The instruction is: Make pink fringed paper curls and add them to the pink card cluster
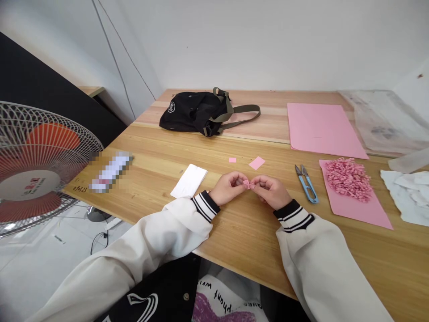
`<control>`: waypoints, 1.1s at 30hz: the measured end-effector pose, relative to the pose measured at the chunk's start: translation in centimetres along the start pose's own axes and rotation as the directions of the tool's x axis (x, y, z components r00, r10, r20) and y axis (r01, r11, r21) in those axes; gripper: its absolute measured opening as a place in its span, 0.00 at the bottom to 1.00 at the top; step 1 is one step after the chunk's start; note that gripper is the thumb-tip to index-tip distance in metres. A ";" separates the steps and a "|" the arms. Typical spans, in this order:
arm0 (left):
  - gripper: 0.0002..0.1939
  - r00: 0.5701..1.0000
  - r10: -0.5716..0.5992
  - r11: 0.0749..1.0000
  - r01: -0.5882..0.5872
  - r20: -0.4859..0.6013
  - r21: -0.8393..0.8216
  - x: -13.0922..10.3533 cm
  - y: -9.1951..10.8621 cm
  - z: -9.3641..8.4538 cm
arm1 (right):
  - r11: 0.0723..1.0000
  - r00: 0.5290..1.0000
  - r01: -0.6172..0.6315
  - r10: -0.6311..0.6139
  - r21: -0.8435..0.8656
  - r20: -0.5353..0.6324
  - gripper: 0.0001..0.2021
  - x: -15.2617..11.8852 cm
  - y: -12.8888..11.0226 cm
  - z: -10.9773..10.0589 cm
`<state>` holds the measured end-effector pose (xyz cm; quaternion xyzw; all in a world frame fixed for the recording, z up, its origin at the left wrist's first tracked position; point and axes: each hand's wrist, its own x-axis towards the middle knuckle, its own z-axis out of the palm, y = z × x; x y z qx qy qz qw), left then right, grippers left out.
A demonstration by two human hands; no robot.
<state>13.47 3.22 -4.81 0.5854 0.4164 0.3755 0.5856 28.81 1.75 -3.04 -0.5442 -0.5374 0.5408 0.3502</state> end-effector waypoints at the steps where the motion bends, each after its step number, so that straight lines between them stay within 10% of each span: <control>1: 0.05 1.000 0.006 1.000 -0.006 0.002 0.001 0.0 0.0 0.0 | 1.000 1.000 -0.003 0.003 0.000 -0.003 0.23 0.0 0.0 0.0; 33: 0.11 0.994 0.056 0.996 -0.062 0.089 0.067 -0.2 0.1 -0.4 | 0.984 0.999 0.026 -0.033 0.175 0.038 0.11 0.1 1.1 -0.7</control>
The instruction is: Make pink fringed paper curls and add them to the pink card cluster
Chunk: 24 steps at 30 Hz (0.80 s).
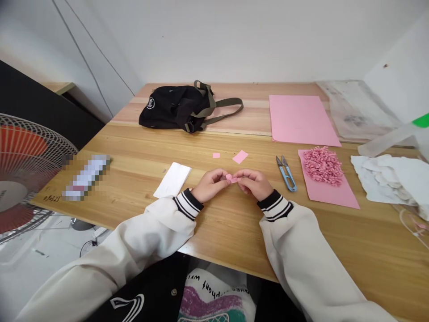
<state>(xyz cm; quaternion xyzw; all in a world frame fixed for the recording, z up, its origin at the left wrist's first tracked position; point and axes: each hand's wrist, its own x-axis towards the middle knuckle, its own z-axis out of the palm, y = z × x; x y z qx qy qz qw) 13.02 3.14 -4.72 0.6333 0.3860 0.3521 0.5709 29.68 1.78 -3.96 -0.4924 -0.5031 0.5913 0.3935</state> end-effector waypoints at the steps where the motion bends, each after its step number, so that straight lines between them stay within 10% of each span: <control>1: 0.12 1.000 -0.002 1.000 0.002 0.003 0.002 0.0 0.0 0.0 | 1.000 1.000 -0.003 0.003 0.011 0.002 0.11 0.0 0.0 -0.1; 24: 0.10 1.000 -0.003 0.999 0.003 0.010 0.053 0.0 0.3 -0.2 | 0.999 0.999 0.038 -0.039 0.017 0.015 0.10 0.0 -0.1 0.3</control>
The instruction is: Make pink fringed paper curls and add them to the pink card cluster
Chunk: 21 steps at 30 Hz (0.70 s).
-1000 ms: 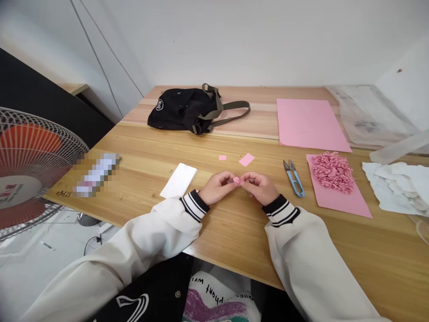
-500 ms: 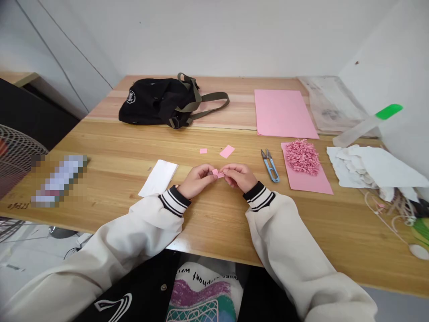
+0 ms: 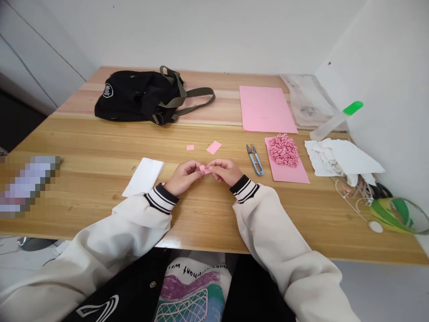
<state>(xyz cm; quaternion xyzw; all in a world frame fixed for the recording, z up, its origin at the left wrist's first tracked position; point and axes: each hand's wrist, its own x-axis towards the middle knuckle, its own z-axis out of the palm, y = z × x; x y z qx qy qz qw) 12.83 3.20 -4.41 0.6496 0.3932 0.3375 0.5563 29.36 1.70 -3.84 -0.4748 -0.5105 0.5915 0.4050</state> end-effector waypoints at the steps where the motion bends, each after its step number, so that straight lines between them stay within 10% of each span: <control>1: 0.10 1.000 -0.002 1.000 0.002 0.000 0.000 0.0 0.0 0.0 | 1.000 1.000 0.002 -0.002 -0.002 -0.001 0.10 0.0 0.0 0.0; 21: 0.12 1.000 -0.010 1.000 0.010 -0.005 -0.011 0.0 0.0 0.1 | 0.999 1.000 -0.015 0.014 -0.030 -0.013 0.11 -0.1 -0.1 -0.1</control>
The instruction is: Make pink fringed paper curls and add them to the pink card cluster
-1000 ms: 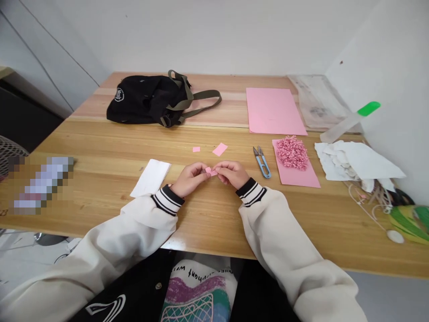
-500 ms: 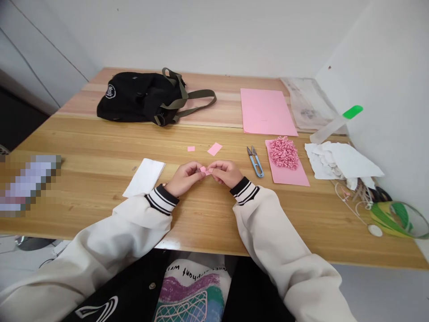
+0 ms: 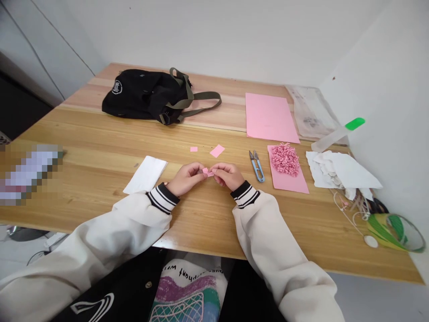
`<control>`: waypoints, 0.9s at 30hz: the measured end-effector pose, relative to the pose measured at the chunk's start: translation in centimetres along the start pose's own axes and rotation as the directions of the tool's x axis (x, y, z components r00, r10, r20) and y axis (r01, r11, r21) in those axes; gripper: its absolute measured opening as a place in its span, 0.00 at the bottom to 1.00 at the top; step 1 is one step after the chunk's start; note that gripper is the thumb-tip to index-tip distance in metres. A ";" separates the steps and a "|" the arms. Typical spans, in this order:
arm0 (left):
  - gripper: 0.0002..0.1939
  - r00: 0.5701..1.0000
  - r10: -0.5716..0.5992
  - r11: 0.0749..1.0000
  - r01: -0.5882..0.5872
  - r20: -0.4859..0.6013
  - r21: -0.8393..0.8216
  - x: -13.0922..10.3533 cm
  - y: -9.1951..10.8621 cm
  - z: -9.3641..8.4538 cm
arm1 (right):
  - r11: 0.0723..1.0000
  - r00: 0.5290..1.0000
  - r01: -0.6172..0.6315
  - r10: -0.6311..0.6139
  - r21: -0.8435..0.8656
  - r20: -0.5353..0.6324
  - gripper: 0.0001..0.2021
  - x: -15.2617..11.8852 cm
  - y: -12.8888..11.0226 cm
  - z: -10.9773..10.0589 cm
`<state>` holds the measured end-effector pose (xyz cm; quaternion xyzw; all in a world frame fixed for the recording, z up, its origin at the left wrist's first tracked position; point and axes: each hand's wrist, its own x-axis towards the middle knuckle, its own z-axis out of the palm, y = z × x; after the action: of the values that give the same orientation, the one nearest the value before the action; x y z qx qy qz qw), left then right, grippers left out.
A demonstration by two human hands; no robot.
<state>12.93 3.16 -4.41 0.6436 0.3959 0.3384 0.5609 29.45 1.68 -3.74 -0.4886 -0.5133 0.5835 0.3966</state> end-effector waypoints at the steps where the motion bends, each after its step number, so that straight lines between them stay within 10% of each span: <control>1: 0.11 1.000 -0.002 1.000 0.002 -0.002 0.001 0.0 0.1 0.0 | 1.000 1.000 0.000 0.000 0.001 -0.003 0.11 0.0 0.0 0.0; 22: 0.10 0.996 0.091 0.978 -0.092 0.011 0.190 -0.2 0.1 -0.2 | 0.998 0.999 0.033 -0.033 -0.046 -0.008 0.16 0.0 0.4 -0.1; 24: 0.07 0.967 0.239 0.861 -0.253 0.088 0.441 -0.4 1.0 -0.6 | 0.999 0.999 0.043 -0.043 -0.004 -0.001 0.17 0.1 0.6 -0.4; 27: 0.09 0.851 0.406 0.444 -0.503 0.334 0.742 -1.0 3.0 -0.9 | 0.994 0.999 0.019 -0.016 0.103 -0.030 0.21 0.4 0.7 -0.8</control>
<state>12.09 2.52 -1.31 0.9247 0.2870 0.2229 0.1138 30.14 2.08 -4.52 -0.4714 -0.4807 0.5986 0.4340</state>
